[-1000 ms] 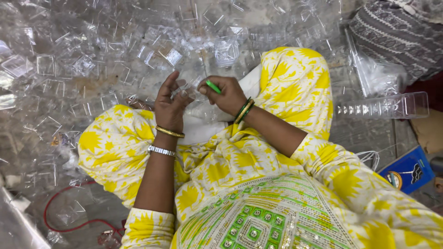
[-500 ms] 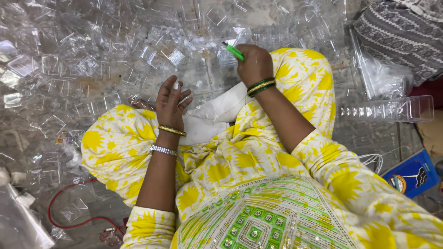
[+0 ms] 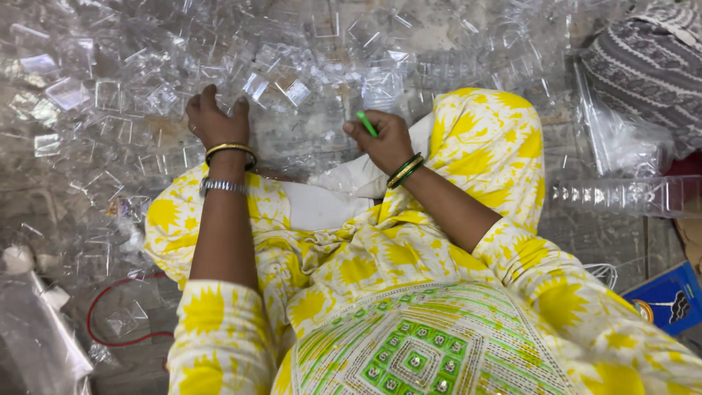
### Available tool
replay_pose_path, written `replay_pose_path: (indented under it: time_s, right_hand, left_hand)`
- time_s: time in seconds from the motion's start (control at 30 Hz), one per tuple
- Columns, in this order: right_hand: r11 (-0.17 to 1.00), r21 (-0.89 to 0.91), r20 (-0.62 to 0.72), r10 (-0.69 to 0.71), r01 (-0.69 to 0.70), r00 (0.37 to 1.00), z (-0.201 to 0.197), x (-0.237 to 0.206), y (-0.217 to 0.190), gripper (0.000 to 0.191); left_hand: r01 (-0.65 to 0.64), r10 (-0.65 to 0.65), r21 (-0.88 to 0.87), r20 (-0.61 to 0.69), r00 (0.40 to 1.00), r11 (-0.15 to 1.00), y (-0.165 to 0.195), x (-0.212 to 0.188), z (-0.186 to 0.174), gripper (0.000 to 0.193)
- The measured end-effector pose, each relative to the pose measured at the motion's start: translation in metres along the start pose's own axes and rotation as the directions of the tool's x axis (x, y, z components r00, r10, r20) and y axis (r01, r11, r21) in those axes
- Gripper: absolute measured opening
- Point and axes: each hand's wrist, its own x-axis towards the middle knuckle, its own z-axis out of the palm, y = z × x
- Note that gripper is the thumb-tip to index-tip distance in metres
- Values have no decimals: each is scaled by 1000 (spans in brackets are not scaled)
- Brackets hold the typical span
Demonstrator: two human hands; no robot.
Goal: The person sits on the floor and uses a green utility knife to trim and cut small clear plastic pieces, working on one piece at a time on their lap. They repeatedly pick up a plastic piece, cut or shave its edge with the knife, and set it aside among the scattered plastic scraps.
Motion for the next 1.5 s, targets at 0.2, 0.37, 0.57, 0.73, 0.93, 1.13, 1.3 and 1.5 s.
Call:
replay_pose_path:
  time_s: [0.2, 0.37, 0.57, 0.73, 0.93, 1.13, 1.3, 1.5]
  right_hand:
    - [1000, -1, 35, 11, -11, 999, 7, 7, -2, 26]
    - [999, -19, 34, 33, -33, 999, 8, 12, -6, 25]
    - [998, -66, 53, 19, -15, 998, 8, 11, -5, 23]
    - [995, -101, 47, 10, -5, 999, 5, 10, 1, 24]
    - [996, -92, 21, 4, -2, 1000, 7, 13, 9, 25]
    - [996, -89, 26, -9, 11, 1000, 6, 14, 14, 25]
    - [998, -58, 21, -13, 14, 1000, 6, 17, 20, 24]
    - [998, 66, 37, 0, -3, 999, 8, 15, 14, 21]
  left_hand:
    - [173, -358, 438, 386, 850, 882, 28, -16, -1, 70]
    - [106, -268, 456, 306, 914, 884, 49, -21, -15, 70]
    - [-72, -128, 452, 395, 910, 889, 38, -30, 5, 25]
    - [-206, -4, 398, 467, 884, 894, 32, -41, 24, 20]
    - [-182, -128, 506, 517, 846, 843, 35, -37, 21, 17]
    - [-333, -50, 517, 594, 803, 789, 35, -40, 20, 20]
    - [-298, -22, 454, 576, 817, 840, 40, -33, 17, 17]
    - [-9, 136, -384, 304, 943, 923, 48, -55, -6, 11]
